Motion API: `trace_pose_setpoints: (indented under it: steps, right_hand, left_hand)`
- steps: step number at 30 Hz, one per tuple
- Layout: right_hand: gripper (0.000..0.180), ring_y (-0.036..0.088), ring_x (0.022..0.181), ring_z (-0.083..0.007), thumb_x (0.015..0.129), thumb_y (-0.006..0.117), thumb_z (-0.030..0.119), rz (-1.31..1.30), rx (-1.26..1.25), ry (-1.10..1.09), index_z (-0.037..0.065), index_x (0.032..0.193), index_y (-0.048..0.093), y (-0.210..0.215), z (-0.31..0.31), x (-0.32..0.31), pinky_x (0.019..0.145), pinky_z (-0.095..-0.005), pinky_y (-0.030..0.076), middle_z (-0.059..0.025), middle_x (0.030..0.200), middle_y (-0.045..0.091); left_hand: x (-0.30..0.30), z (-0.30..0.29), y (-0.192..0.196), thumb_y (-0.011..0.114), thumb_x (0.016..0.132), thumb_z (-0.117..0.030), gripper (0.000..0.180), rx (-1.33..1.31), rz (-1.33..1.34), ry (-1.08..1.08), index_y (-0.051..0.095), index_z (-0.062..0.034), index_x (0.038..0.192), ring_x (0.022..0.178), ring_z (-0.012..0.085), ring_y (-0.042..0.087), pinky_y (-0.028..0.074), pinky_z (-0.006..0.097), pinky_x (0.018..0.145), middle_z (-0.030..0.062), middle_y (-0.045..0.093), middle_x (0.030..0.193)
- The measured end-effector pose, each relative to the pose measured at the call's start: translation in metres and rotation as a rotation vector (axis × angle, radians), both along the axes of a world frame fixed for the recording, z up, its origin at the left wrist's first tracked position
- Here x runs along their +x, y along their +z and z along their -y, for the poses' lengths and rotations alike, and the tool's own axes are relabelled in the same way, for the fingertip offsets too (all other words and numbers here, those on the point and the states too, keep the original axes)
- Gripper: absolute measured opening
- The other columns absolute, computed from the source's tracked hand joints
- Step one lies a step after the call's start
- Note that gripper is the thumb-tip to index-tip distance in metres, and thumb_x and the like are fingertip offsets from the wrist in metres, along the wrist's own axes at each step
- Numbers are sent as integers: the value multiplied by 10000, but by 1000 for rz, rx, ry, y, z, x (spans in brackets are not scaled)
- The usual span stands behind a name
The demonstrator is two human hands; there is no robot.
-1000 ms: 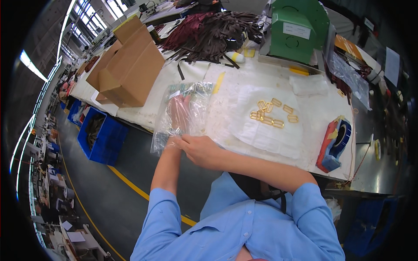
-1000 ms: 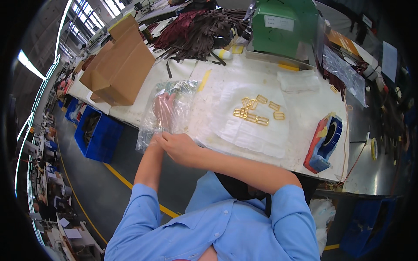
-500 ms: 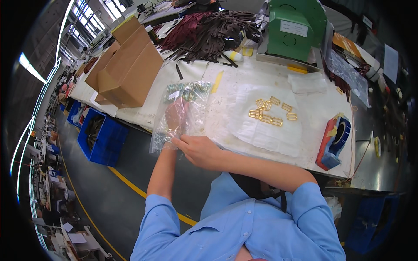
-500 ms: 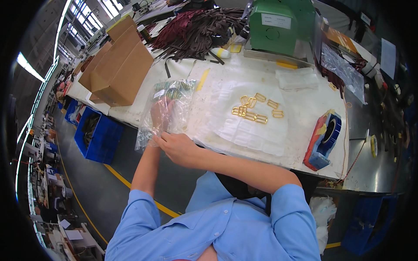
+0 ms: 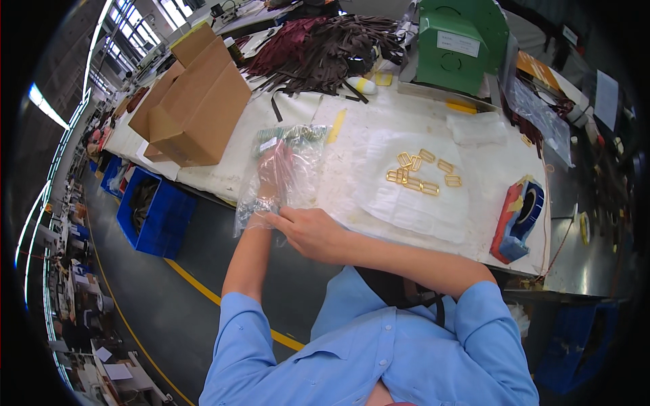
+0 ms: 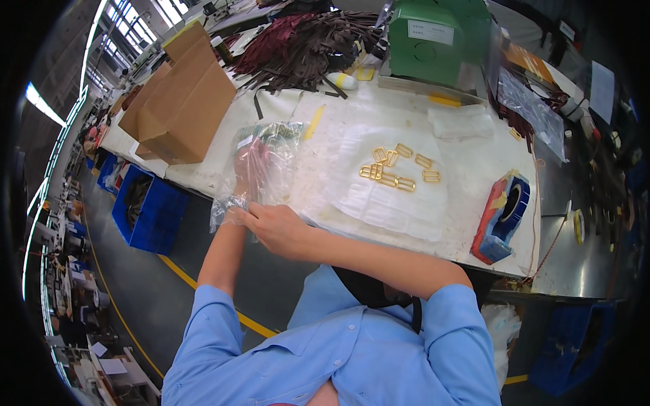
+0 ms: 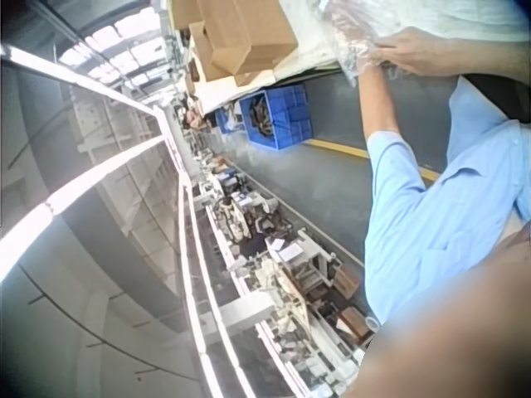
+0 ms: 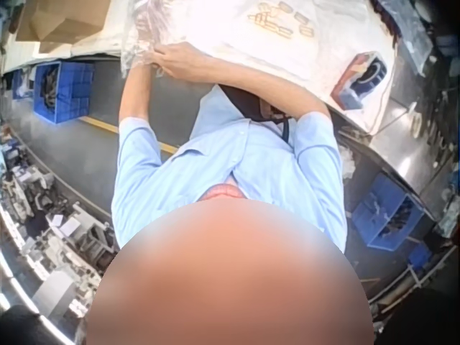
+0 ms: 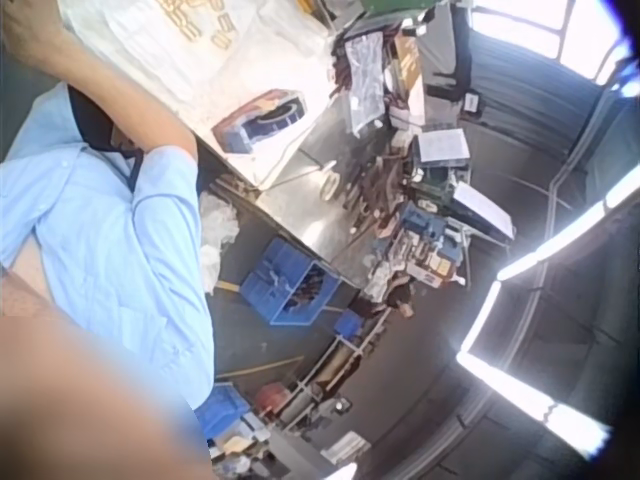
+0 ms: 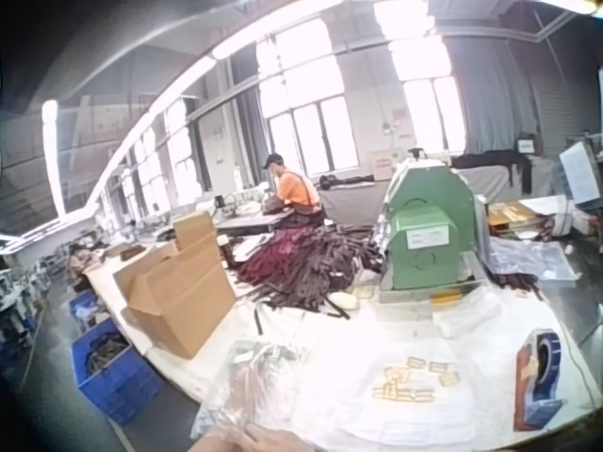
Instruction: The recorder is wrapping individual gold-colored metal buckles with blue adhesive tape at a workbench in a workshop.
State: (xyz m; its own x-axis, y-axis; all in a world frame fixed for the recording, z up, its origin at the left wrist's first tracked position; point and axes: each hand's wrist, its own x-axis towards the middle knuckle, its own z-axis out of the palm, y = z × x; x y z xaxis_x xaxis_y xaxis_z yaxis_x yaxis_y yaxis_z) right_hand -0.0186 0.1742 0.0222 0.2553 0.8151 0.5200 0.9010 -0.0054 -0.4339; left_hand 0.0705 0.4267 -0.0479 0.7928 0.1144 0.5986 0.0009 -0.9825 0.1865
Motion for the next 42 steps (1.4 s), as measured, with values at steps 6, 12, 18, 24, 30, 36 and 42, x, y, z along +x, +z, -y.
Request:
trace_pose_setpoints:
  steps: [6, 12, 18, 24, 30, 36, 42]
  right_hand:
    - [597, 714, 935, -319, 924, 694, 53, -3, 31, -2, 17, 1496, 525, 3, 2, 3, 764, -433, 595, -130, 1084, 618]
    - [598, 715, 932, -322, 930, 692, 54, -25, 29, 15, 22, 1502, 522, 1, 3, 4, 763, -437, 596, -129, 1077, 622]
    - [542, 719, 938, -313, 922, 687, 64, -32, 21, 14, -15, 1439, 543, -4, 10, -4, 765, -425, 595, -137, 1061, 630]
    - [368, 733, 883, -345, 893, 701, 75, 21, -2, -5, -13, 1240, 622, -29, 2, 3, 737, -472, 603, -145, 1070, 644]
    - [230, 728, 872, -353, 865, 713, 102, 126, -134, 26, -21, 1045, 641, -37, 14, -11, 723, -454, 594, -166, 1014, 641]
    - [203, 712, 906, -332, 950, 743, 136, -160, -189, -1, 30, 1104, 665, -36, 134, -57, 762, -432, 588, -141, 1026, 626]
    - [93, 710, 831, -300, 987, 745, 131, -618, -119, -422, 49, 1031, 749, -50, 299, -107, 743, -403, 593, -130, 948, 666]
  left_hand:
    - [6, 14, 13, 739, 996, -213, 225, -225, 87, 17, 669, -32, 880, 710, 424, 673, 511, 524, 666, 201, 679, 750]
    - [0, 21, 15, 752, 998, -231, 279, -29, 94, 71, 639, -38, 831, 687, 421, 640, 488, 521, 657, 201, 633, 712]
    - [-26, 23, 14, 743, 1005, -210, 229, -170, 87, -17, 656, -42, 876, 782, 388, 672, 525, 490, 719, 171, 687, 824]
    - [-109, 30, -2, 677, 1005, -114, 206, -117, -55, -171, 715, -11, 1179, 1146, 385, 681, 526, 502, 1029, 193, 734, 1174]
    - [-273, 114, 11, 625, 1034, 38, 185, -10, 127, 0, 741, 47, 1178, 1055, 360, 748, 585, 457, 960, 201, 771, 1112]
    - [-290, 209, 43, 631, 1037, 65, 173, -616, 42, -228, 748, 26, 1158, 723, 170, 740, 572, 281, 664, 118, 770, 856]
    - [-174, 285, 94, 717, 971, 64, 172, -472, -47, -744, 753, -6, 1124, 724, 245, 738, 557, 339, 649, 114, 769, 870]
